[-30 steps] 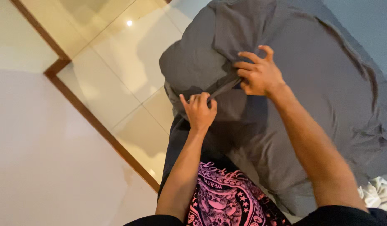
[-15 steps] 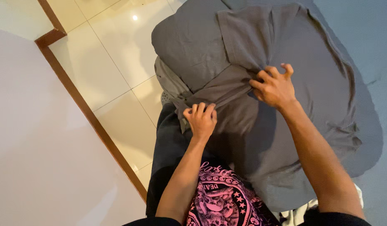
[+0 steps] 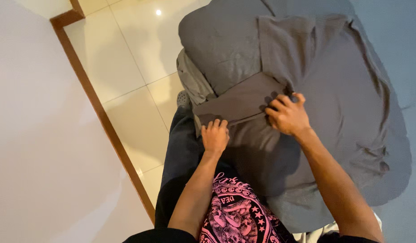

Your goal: The person folds a shirt on a bed and then places it into a closet shelf.

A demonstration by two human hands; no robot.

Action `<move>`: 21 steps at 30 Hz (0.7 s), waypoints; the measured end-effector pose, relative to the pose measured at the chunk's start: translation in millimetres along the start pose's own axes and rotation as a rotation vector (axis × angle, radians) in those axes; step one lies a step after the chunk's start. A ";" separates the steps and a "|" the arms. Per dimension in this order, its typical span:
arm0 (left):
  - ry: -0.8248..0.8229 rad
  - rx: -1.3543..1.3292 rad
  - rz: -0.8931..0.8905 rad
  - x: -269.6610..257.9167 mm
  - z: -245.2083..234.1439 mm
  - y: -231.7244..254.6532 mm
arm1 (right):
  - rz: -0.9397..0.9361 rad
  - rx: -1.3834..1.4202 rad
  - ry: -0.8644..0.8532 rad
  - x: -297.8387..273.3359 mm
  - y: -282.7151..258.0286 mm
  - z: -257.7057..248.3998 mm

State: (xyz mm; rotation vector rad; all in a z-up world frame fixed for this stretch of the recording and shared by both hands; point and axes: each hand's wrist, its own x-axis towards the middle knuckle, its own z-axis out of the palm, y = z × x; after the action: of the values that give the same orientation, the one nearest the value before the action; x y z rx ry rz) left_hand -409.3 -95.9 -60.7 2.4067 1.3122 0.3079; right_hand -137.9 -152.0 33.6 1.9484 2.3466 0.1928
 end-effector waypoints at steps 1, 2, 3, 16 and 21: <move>-0.093 0.015 -0.051 -4.8 1.3 -5.6 | -0.049 0.032 -0.053 4.3 -9.0 1.9; -0.095 0.016 -0.064 -9.0 2.1 -9.4 | -0.060 0.038 -0.055 8.9 -18.0 3.5; -0.155 0.020 -0.098 -10.3 2.2 -12.4 | -0.093 0.075 -0.125 14.9 -25.0 4.7; -0.244 -0.190 -0.239 4.6 -26.7 -14.3 | -0.262 0.250 -0.155 70.1 -72.9 13.2; -0.005 -0.160 -0.302 38.7 -0.2 -24.8 | -0.227 0.168 -0.079 97.0 -75.5 23.0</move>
State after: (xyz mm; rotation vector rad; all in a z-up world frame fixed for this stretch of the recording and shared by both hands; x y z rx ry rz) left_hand -407.3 -51.1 -70.8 2.0420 1.5590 0.3074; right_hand -225.8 -69.2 0.8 1.6984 2.5786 -0.0971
